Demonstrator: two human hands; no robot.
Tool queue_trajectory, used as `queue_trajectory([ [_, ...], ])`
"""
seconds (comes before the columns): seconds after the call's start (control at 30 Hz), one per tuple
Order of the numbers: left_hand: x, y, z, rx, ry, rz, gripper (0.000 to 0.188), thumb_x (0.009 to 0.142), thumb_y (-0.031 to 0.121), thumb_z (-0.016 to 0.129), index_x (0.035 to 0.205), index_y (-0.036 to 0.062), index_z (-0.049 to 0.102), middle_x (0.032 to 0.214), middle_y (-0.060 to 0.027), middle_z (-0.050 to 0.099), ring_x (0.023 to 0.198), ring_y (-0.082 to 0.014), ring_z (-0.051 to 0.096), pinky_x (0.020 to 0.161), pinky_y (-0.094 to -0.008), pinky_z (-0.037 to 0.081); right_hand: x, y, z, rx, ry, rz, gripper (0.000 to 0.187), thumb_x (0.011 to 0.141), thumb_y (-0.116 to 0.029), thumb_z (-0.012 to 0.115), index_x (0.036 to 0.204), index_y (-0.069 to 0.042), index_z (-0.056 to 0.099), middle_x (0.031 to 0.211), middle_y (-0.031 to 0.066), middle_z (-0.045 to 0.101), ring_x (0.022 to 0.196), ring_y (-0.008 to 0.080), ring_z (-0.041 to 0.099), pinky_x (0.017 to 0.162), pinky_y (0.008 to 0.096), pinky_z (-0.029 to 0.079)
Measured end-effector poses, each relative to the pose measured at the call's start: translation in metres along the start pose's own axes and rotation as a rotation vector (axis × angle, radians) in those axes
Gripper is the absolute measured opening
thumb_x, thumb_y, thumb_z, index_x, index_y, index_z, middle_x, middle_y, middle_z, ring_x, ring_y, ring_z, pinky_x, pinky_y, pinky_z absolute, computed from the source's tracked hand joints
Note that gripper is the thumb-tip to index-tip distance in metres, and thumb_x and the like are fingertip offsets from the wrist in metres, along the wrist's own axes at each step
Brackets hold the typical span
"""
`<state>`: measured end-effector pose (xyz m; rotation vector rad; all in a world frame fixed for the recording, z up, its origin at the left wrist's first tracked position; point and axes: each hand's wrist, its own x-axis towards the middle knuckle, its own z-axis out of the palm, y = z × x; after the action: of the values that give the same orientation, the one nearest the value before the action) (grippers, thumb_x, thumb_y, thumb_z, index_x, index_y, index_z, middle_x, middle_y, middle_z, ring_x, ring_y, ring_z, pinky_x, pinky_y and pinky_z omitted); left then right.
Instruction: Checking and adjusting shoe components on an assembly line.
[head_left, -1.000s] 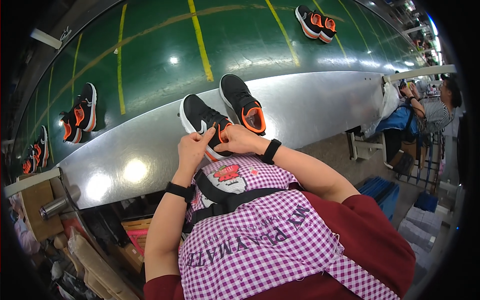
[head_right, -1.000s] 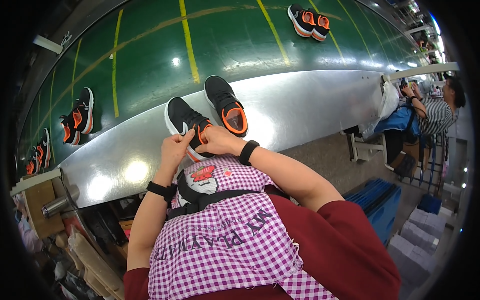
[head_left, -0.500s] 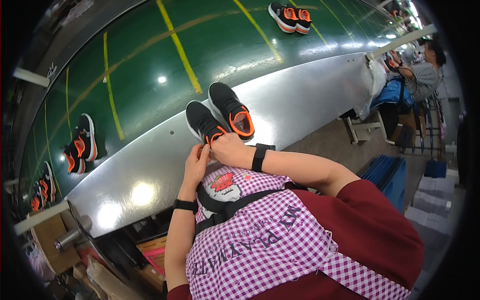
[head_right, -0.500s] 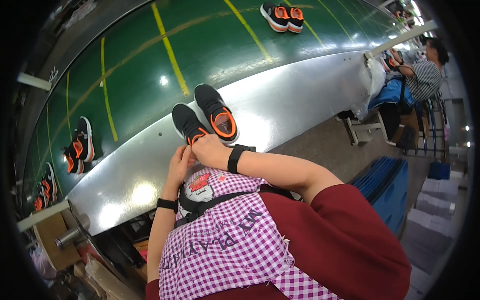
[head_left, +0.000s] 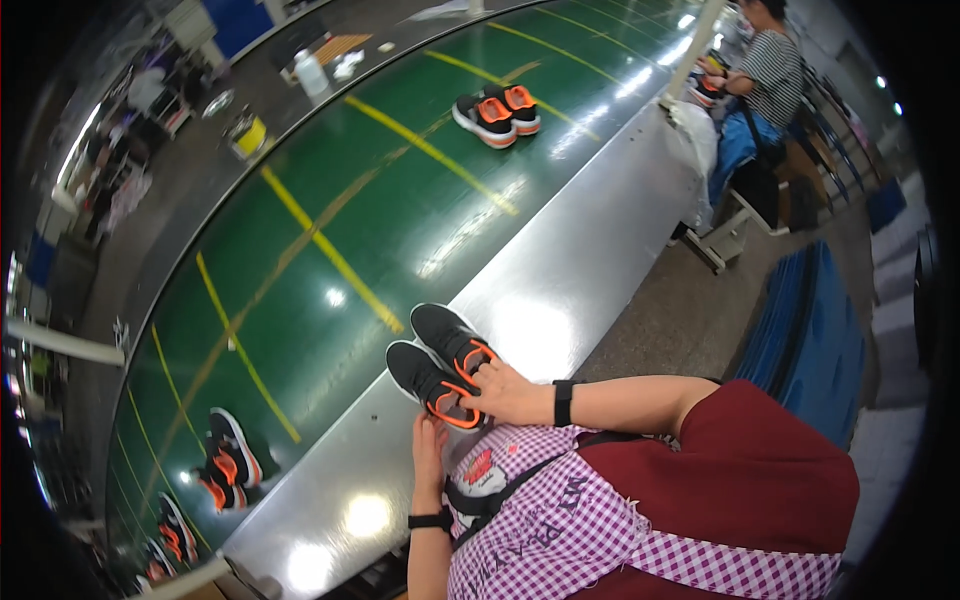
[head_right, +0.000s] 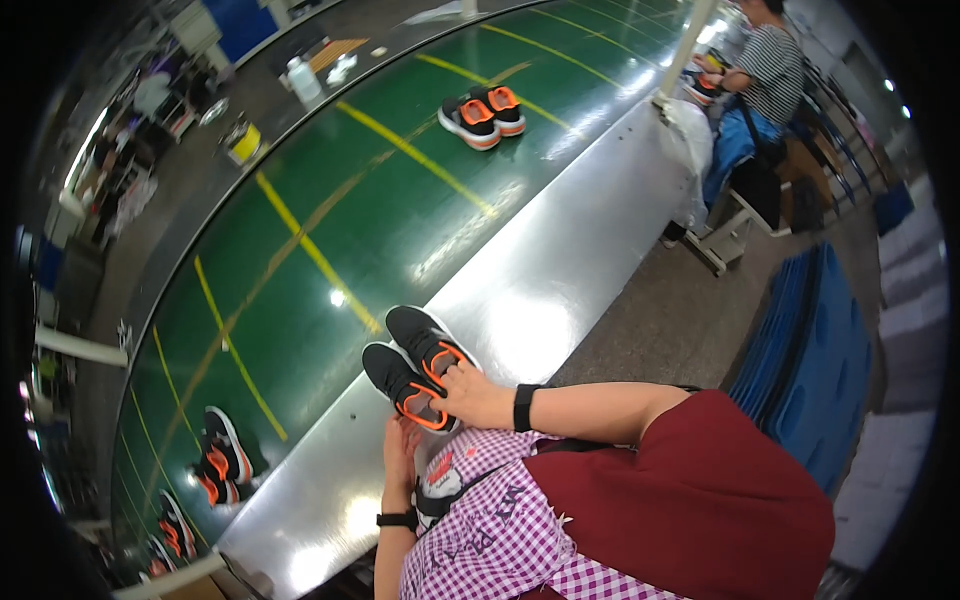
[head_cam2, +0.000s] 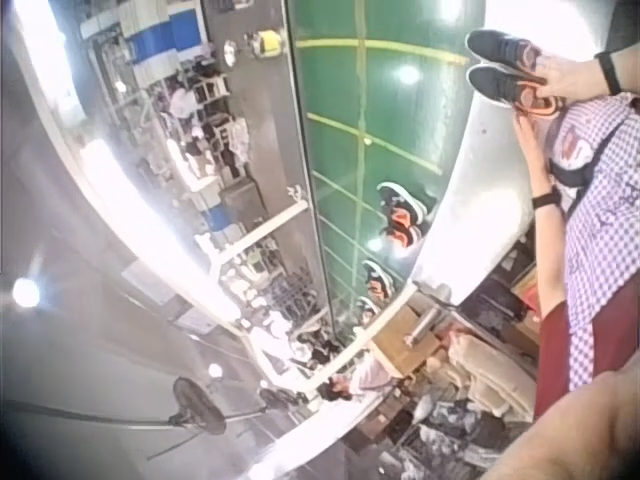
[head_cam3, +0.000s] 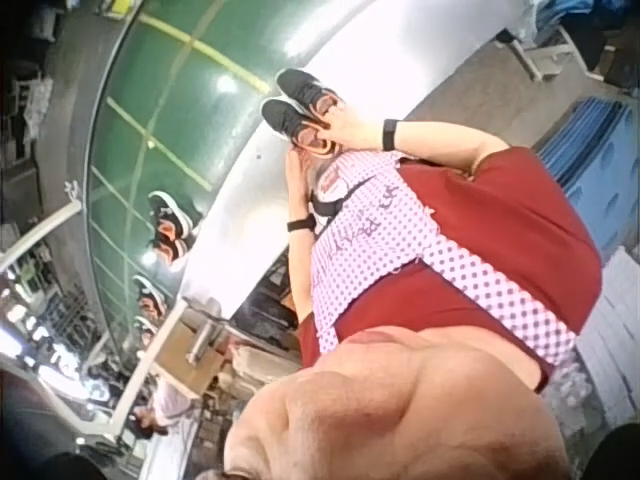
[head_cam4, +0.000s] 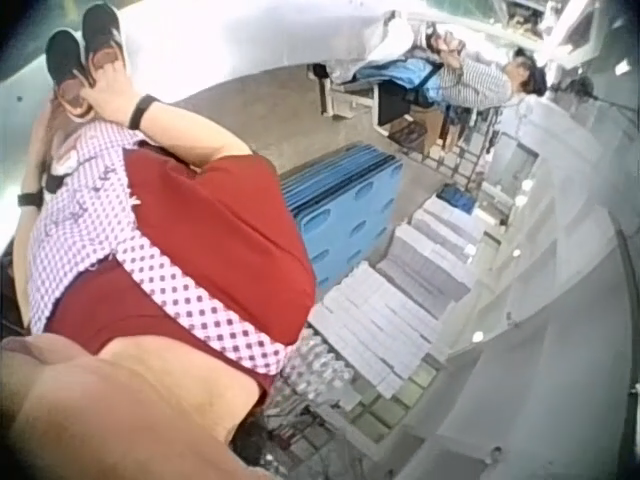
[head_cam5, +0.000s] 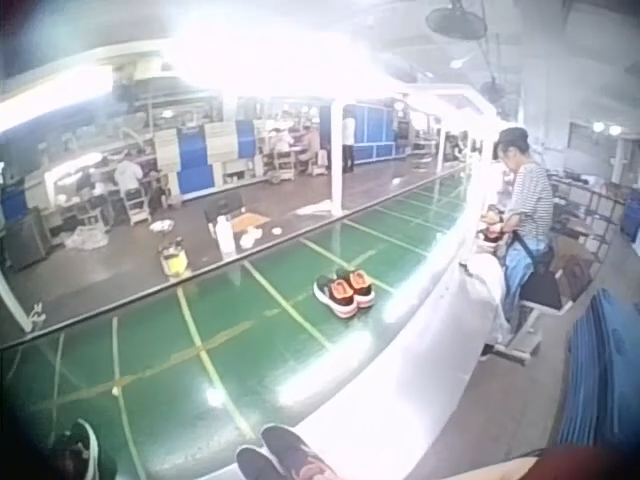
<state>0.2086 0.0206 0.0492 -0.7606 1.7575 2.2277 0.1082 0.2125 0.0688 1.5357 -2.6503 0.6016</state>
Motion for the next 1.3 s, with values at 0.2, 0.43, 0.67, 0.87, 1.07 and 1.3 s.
queue_trajectory([
  [0.2, 0.008, 0.001, -0.016, 0.206, 0.163, 0.032, 0.054, 0.094, 0.036, 0.044, 0.133, -0.0004, 0.032, 0.131, -0.0151, 0.042, 0.118, -0.0252, 0.044, 0.098, -0.0412, 0.034, 0.015, 0.000, -0.005, 0.151, -0.030, 0.003, 0.052, 0.052, -0.045, 0.078, 0.087, -0.010, 0.062, 0.085, 0.0121, 0.053, 0.087, 0.0271, 0.050, 0.070, 0.0371, 0.037],
  [0.43, 0.002, -0.009, -0.021, 1.277, 0.575, 0.137, 0.077, 0.083, 0.040, 0.059, 0.136, -0.0041, 0.025, 0.140, -0.0299, 0.021, 0.129, -0.0456, 0.020, 0.103, -0.0534, 0.021, 0.031, 0.024, -0.008, 0.235, -0.036, -0.055, 0.047, 0.060, -0.048, 0.072, 0.083, -0.009, 0.061, 0.082, 0.0133, 0.053, 0.084, 0.0289, 0.050, 0.070, 0.0380, 0.037],
  [0.67, -0.006, -0.013, -0.021, 1.302, 0.469, 0.064, 0.091, 0.080, 0.051, 0.058, 0.139, -0.0050, 0.017, 0.142, -0.0352, 0.009, 0.132, -0.0516, 0.006, 0.105, -0.0584, 0.012, 0.119, 0.122, -0.043, 0.147, -0.022, 0.037, 0.048, 0.061, -0.050, 0.071, 0.087, -0.010, 0.064, 0.081, 0.0142, 0.054, 0.083, 0.0313, 0.052, 0.071, 0.0405, 0.041],
  [0.87, -0.005, -0.010, -0.015, 1.261, 0.486, 0.032, 0.093, 0.079, 0.055, 0.058, 0.138, -0.0051, 0.018, 0.143, -0.0345, 0.008, 0.133, -0.0504, 0.005, 0.105, -0.0593, 0.011, 0.223, 0.208, -0.054, -0.131, 0.145, 0.003, 0.045, 0.059, -0.047, 0.071, 0.088, -0.013, 0.066, 0.079, 0.0126, 0.058, 0.086, 0.0313, 0.055, 0.076, 0.0407, 0.041],
  [1.07, -0.006, -0.014, -0.014, 1.245, 0.522, 0.039, 0.092, 0.078, 0.053, 0.060, 0.139, -0.0030, 0.019, 0.144, -0.0322, 0.009, 0.134, -0.0483, 0.005, 0.106, -0.0578, 0.010, 0.254, 0.197, -0.030, -0.155, -0.202, 0.411, 0.068, 0.079, -0.047, 0.060, 0.135, -0.018, 0.036, 0.135, 0.0244, 0.033, 0.126, 0.0459, 0.028, 0.101, 0.0543, 0.027],
  [1.3, -0.006, -0.015, -0.012, 1.244, 0.592, 0.138, 0.088, 0.075, 0.050, 0.063, 0.137, -0.0014, 0.026, 0.142, -0.0307, 0.017, 0.132, -0.0481, 0.012, 0.105, -0.0569, 0.014, 0.110, 0.088, 0.005, 0.204, 0.022, 0.127, 0.058, 0.080, -0.023, 0.063, 0.131, -0.013, 0.038, 0.137, 0.0268, 0.028, 0.125, 0.0485, 0.027, 0.101, 0.0514, 0.028],
])
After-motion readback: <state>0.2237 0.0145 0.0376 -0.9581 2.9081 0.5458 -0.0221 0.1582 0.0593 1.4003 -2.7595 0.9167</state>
